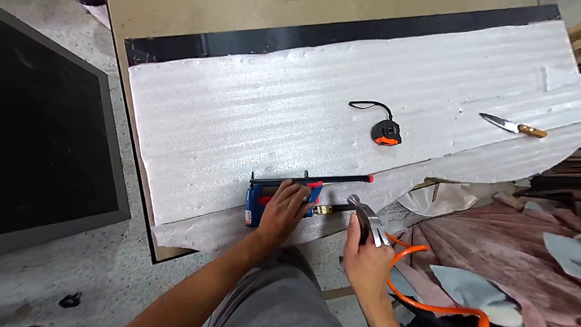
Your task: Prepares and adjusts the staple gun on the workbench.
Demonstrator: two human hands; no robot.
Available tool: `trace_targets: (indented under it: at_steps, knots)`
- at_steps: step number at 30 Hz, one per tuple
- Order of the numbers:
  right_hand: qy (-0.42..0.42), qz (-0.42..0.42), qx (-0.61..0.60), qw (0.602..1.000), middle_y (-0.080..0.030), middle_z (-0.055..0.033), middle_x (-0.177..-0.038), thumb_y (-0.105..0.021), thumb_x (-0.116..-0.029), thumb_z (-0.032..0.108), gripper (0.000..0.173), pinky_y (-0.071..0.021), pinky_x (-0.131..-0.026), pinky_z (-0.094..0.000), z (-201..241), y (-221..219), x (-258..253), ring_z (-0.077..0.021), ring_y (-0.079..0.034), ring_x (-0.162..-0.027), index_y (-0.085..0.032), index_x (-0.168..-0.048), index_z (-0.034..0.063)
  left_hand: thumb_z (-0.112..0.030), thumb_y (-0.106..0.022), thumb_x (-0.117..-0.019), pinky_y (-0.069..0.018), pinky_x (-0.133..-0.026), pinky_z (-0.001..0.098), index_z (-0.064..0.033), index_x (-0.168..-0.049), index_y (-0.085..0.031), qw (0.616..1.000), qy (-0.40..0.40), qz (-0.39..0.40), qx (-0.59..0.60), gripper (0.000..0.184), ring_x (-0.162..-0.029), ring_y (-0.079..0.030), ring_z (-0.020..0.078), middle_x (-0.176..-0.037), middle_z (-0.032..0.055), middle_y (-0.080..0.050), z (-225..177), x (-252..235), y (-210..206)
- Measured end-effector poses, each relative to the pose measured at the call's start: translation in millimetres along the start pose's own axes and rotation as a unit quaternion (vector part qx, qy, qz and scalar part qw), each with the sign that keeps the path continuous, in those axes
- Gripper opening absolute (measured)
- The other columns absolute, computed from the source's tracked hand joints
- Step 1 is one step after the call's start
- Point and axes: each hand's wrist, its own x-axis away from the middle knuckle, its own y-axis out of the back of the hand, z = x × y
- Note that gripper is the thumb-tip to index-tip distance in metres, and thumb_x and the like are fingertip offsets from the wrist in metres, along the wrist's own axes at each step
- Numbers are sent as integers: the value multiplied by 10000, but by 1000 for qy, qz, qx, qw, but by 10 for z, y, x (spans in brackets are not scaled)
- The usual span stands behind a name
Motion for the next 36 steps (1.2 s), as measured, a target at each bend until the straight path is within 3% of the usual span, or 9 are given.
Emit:
trace_targets:
  at_steps: [3, 6, 10, 14, 18, 26, 32, 34, 36]
  knots:
    - [-85, 60, -7, 995, -613, -38, -599, -519, -1050, 380, 428, -540, -497, -406, -342, 75, 129, -168, -617, -510, -712, -950, 12, -542, -676, -941, -480, -1099, 458, -61, -1314, -639, 983, 36, 110, -143, 611, -1260, -593, 311, -1291, 136, -651, -130, 262, -40]
    - [-171, 129, -77, 974, -604, 11, -580, -494, -1054, 438, 436, -551, -466, -398, -527, 150, 290, -140, -602, -467, -700, -1009, 57, -536, -735, -895, -526, -1002, 446, -35, -1227, -665, 963, 50, 193, -179, 605, -1115, -648, 315, -1165, 145, -679, -126, 108, -48]
    - [-215, 117, -197, 949, -602, 12, -551, -492, -1060, 448, 436, -557, -388, -389, -453, 401, 440, -165, -595, -408, -669, -951, 64, -448, -708, -938, -553, -982, 433, -68, -1245, -681, 959, 110, 254, -64, 489, -1101, -676, 252, -1137, 111, -705, -379, -248, 528]
    - [-193, 103, -178, 959, -650, 5, -641, -560, -1038, 432, 391, -581, -496, -408, -524, 489, 634, -151, -632, -505, -709, -1049, 70, -422, -659, -989, -617, -697, 370, -170, -1238, -686, 960, 146, 225, 78, 356, -749, -698, 105, -881, -10, -727, -517, -365, 1217]
    - [-158, 185, -149, 958, -706, 12, -798, -631, -980, 442, 363, -599, -609, -413, -581, 321, 620, -133, -670, -646, -720, -1144, 131, -342, -506, -1081, -563, -538, 343, -79, -1175, -656, 861, 296, 256, 324, 317, -583, -638, 191, -759, 96, -680, -114, -347, 1232]
    - [-69, 207, -159, 963, -670, -10, -761, -687, -951, 296, 304, -556, -589, -413, -351, -185, 345, -152, -624, -622, -692, -1211, 139, -467, -496, -1072, -583, -581, 377, -75, -1175, -641, 837, 369, 297, 276, 431, -610, -661, 206, -781, 97, -693, 280, -430, 1050]
    - [23, 118, 30, 992, -636, -271, -1223, -693, -976, 334, 480, -503, -962, -648, -521, -673, -86, -474, -608, -1155, -632, -1343, 30, -351, -704, -949, -579, -683, 485, -132, -1027, -709, 922, 244, 300, 12, 233, -755, -688, 206, -818, 45, -697, -159, -478, 1304]
    - [91, 101, 33, 990, -575, -275, -1361, -676, -962, 339, 531, -446, -1055, -646, -392, -584, -137, -475, -540, -1277, -605, -1391, 34, -291, -709, -922, -588, -692, 521, -174, -1157, -701, 921, 247, 301, -23, 262, -805, -704, 237, -882, 50, -715, -234, -466, 1333]
    - [148, 100, -45, 983, -696, -161, -1156, -685, -961, 305, 344, -573, -922, -508, -120, -463, -59, -317, -680, -1085, -708, -1192, 52, -281, -728, -885, -582, -663, 548, -190, -1369, -620, 917, 263, 300, -20, 504, -785, -705, 276, -890, 79, -722, -263, -451, 1315]
